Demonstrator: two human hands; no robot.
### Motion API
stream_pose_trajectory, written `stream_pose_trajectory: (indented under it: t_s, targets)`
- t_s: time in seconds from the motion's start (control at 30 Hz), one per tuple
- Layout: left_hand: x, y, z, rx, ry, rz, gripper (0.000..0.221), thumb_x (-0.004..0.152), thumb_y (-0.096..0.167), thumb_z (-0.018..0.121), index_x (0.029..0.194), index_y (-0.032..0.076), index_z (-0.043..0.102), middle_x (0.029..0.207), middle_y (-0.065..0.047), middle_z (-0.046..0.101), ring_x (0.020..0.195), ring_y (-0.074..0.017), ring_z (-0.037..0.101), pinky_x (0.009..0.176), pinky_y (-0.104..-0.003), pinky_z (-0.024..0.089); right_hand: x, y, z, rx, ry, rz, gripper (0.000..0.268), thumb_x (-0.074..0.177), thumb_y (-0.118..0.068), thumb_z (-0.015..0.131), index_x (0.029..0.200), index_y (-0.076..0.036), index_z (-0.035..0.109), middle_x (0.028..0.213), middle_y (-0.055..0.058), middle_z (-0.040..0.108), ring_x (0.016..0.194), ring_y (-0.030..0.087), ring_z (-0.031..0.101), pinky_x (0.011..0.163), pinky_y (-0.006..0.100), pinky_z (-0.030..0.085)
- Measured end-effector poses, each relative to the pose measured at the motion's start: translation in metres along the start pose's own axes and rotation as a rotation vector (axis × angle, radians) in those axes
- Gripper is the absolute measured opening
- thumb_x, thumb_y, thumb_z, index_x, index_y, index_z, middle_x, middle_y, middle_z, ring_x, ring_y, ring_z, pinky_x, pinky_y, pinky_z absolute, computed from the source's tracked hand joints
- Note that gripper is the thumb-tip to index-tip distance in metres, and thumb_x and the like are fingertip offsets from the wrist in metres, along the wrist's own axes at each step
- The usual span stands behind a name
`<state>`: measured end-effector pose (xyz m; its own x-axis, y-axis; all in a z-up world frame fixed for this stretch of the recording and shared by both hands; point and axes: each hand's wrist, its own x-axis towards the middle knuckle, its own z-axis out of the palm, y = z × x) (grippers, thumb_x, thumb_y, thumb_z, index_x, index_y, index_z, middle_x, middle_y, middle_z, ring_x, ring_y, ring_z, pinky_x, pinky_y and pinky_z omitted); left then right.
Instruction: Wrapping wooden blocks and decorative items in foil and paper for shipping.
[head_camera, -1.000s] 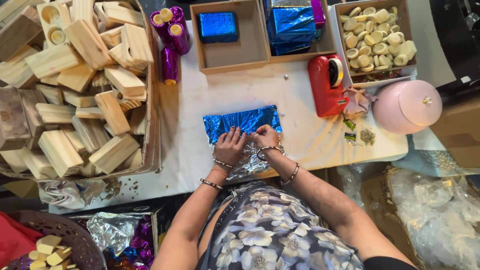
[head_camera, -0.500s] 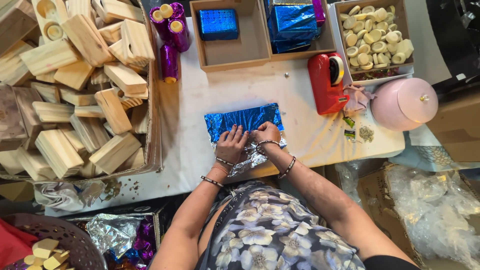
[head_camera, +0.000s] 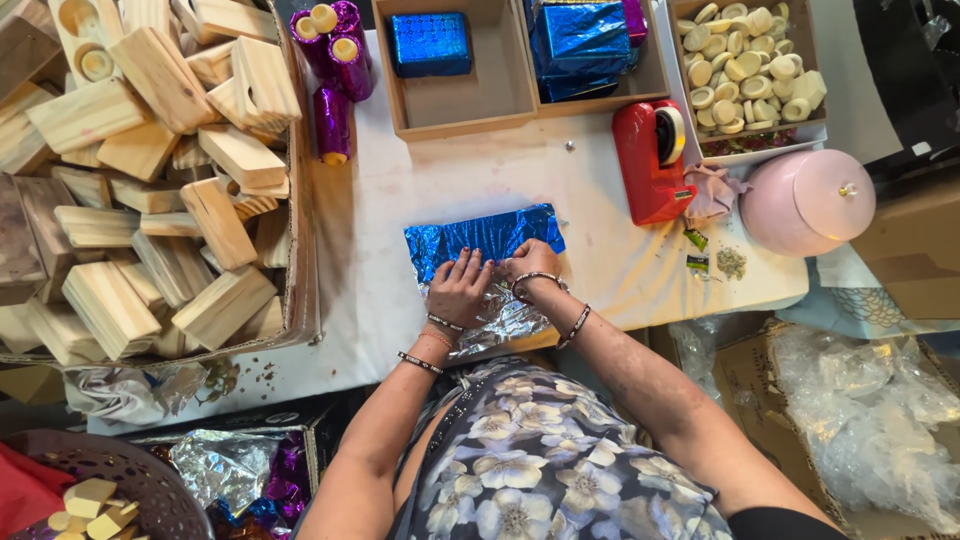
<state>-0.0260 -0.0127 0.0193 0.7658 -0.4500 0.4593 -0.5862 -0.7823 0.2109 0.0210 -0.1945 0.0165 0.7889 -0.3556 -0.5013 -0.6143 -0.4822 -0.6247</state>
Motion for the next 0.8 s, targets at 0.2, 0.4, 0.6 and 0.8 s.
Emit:
stream_pose_trajectory:
  t_s: [0.2, 0.4, 0.6, 0.8]
  targets:
    - [-0.011, -0.004, 0.023, 0.098, 0.032, 0.011, 0.036, 0.092, 0.02, 0.062, 0.126, 0.015, 0.072, 0.138, -0.012, 0.067, 0.131, -0.0276, 0.061, 0.102, -0.046, 0.047, 0.004, 0.025, 0.008, 0.128, -0.064, -0.017, 0.033, 0.079, -0.022, 0.088, 0.082, -0.008, 0.059, 0.069, 0.007, 0.073, 0.058, 0.015, 0.071, 0.053, 0.033, 0.056]
    - [-0.007, -0.004, 0.019, 0.122, 0.03, 0.015, 0.035, 0.091, 0.017, 0.061, 0.124, 0.016, 0.073, 0.135, -0.011, 0.069, 0.128, -0.026, 0.063, 0.1, -0.044, 0.048, -0.01, 0.053, 0.006, -0.163, 0.172, -0.463, 0.029, 0.083, -0.028, 0.082, 0.091, -0.012, 0.058, 0.075, 0.007, 0.07, 0.069, 0.027, 0.07, 0.061, 0.042, 0.053]
    - [-0.008, -0.004, 0.021, 0.111, 0.05, 0.021, 0.033, 0.093, 0.018, 0.06, 0.123, 0.016, 0.073, 0.135, -0.011, 0.069, 0.129, -0.026, 0.063, 0.1, -0.044, 0.049, -0.05, 0.035, -0.03, -0.447, 0.236, -0.615, 0.023, 0.087, -0.028, 0.078, 0.087, -0.013, 0.061, 0.073, 0.006, 0.069, 0.069, 0.03, 0.068, 0.058, 0.048, 0.049]
    - [-0.009, -0.004, 0.023, 0.09, 0.056, 0.011, 0.031, 0.097, 0.021, 0.06, 0.124, 0.015, 0.072, 0.136, -0.012, 0.068, 0.13, -0.0265, 0.062, 0.101, -0.044, 0.048, -0.067, -0.01, -0.051, -0.4, 0.406, -1.287, 0.007, 0.091, -0.018, 0.072, 0.096, -0.012, 0.071, 0.099, 0.003, 0.072, 0.101, 0.025, 0.067, 0.097, 0.044, 0.05]
